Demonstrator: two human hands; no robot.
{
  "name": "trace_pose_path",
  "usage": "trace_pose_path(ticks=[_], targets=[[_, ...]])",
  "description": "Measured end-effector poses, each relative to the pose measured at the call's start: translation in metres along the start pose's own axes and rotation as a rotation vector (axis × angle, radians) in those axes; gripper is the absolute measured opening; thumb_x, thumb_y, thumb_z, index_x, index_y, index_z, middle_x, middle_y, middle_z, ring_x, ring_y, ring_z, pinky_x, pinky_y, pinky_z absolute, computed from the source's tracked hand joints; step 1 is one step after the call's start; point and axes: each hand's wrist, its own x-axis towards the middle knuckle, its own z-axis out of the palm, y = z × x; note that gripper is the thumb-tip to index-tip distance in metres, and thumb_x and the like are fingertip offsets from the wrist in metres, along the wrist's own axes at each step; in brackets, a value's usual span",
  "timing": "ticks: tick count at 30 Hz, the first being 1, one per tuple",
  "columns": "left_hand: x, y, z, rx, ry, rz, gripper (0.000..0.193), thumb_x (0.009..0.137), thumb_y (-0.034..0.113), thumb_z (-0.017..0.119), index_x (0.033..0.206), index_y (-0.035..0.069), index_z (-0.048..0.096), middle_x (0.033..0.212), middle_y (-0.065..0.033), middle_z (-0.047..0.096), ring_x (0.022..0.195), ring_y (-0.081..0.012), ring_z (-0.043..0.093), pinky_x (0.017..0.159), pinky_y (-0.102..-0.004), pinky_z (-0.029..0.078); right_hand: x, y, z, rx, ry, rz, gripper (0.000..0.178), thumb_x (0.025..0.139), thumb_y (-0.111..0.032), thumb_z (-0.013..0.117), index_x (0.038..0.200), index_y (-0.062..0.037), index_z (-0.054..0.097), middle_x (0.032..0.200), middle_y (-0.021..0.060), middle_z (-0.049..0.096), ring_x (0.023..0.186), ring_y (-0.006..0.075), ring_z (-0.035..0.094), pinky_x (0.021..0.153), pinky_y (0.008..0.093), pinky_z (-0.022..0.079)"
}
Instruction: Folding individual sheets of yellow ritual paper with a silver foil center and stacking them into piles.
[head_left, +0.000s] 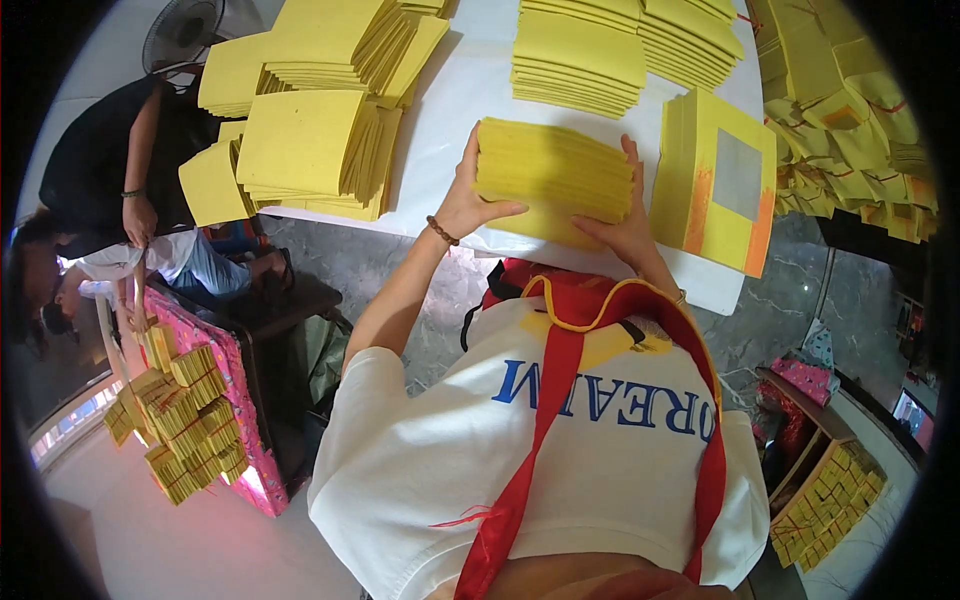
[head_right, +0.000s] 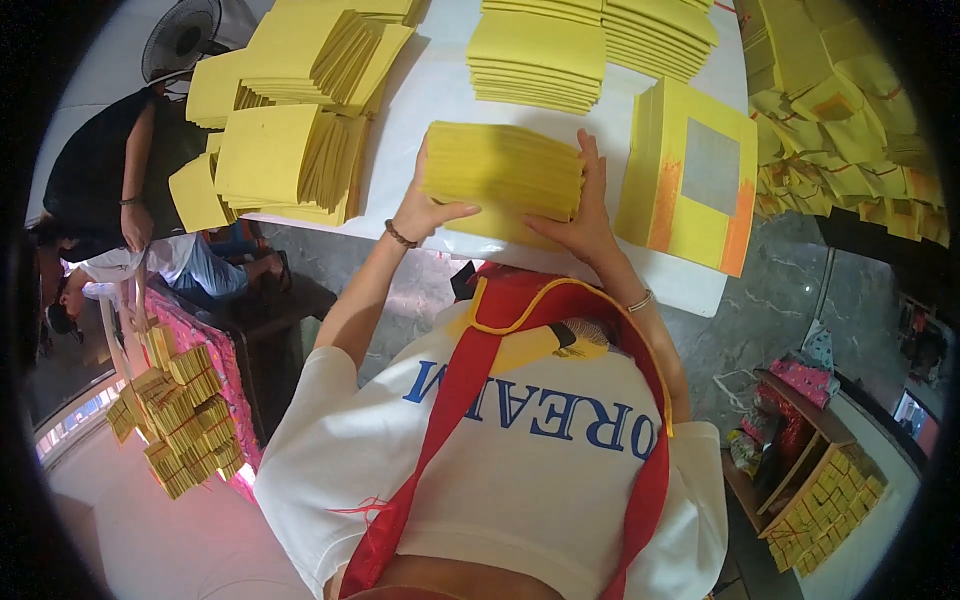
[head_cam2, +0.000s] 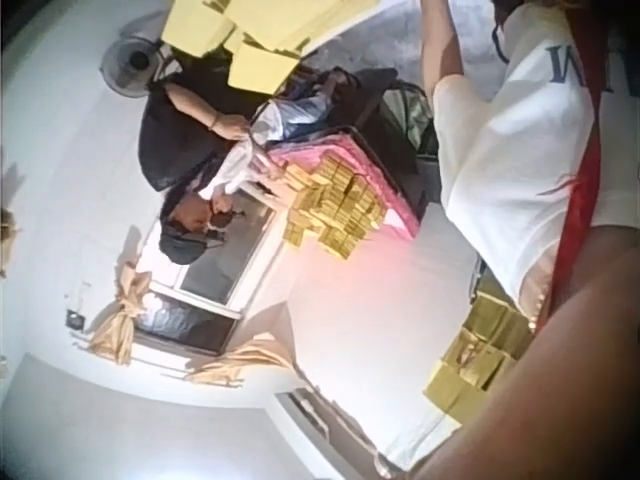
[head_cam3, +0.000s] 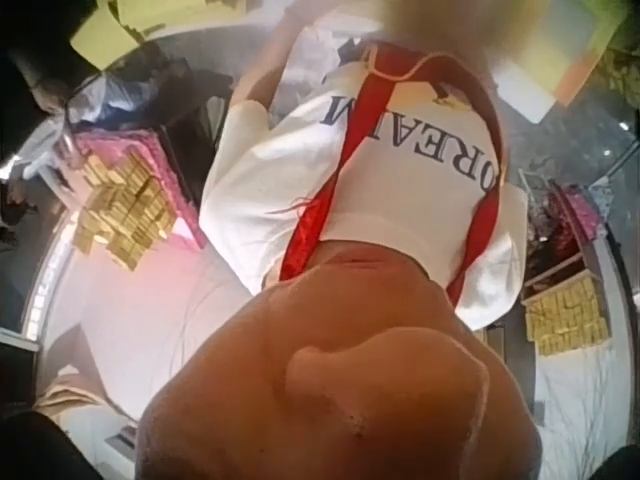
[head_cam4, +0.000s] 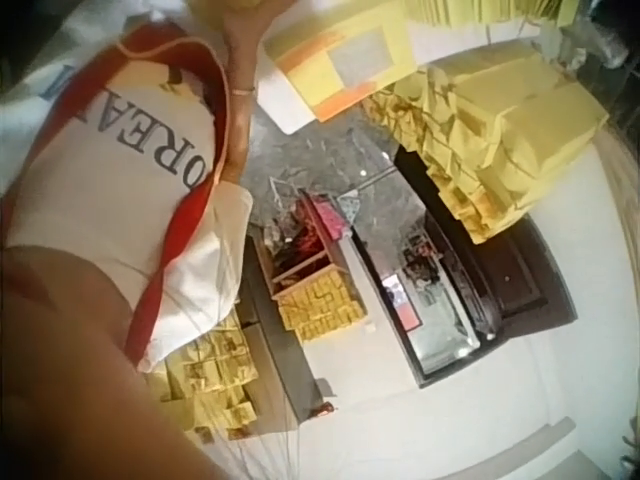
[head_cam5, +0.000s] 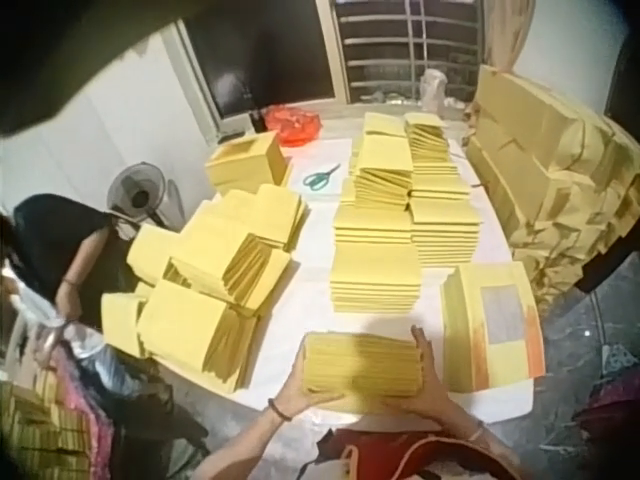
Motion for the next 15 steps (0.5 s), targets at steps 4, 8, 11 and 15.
trace_pose_path(ticks=[4,8,11,15], targets=[[0.009,0.062,0.002,0.067,-0.002,0.160,0.109,0.072,0.033,0.076,0.144,-0.001,0.001,0.138,-0.0188,0.033,0.128,-0.0273,0.034,0.106,-0.0365,0.029,0.009,-0.028,-0.010,0.630,0.008,0.275,0.079,0.076,-0.025,0.071,0.139,-0.0067,0.026,0.134,0.0169,0.041,0.118,0.0304,0.047,0.095,0.0393,0.043],[0.025,0.132,-0.005,0.205,-0.031,0.108,0.077,0.093,0.046,0.039,0.143,-0.002,0.006,0.133,-0.0214,0.043,0.110,-0.0244,0.051,0.098,-0.0338,0.037,0.017,-0.033,-0.030,1.071,0.121,0.487,0.053,0.087,-0.029,0.055,0.133,-0.0067,0.038,0.122,0.0147,0.053,0.108,0.0283,0.055,0.087,0.0395,0.049],[0.034,0.169,0.018,-0.384,-0.029,0.278,0.059,0.098,0.037,0.036,0.142,0.001,0.021,0.113,-0.0166,0.059,0.090,-0.0146,0.056,0.085,-0.0300,0.045,0.020,-0.042,-0.033,1.931,-0.291,0.185,0.049,0.092,-0.042,0.042,0.126,-0.0081,0.049,0.123,0.0118,0.055,0.112,0.0248,0.054,0.093,0.0399,0.046],[0.044,0.178,0.051,-0.308,0.021,0.298,0.052,0.096,0.030,0.044,0.137,0.001,0.032,0.113,-0.0140,0.059,0.089,-0.0134,0.056,0.082,-0.0282,0.047,0.017,-0.037,-0.046,1.896,-0.288,0.198,0.049,0.092,-0.042,0.042,0.126,-0.0082,0.049,0.123,0.0116,0.055,0.112,0.0247,0.054,0.094,0.0399,0.045]])
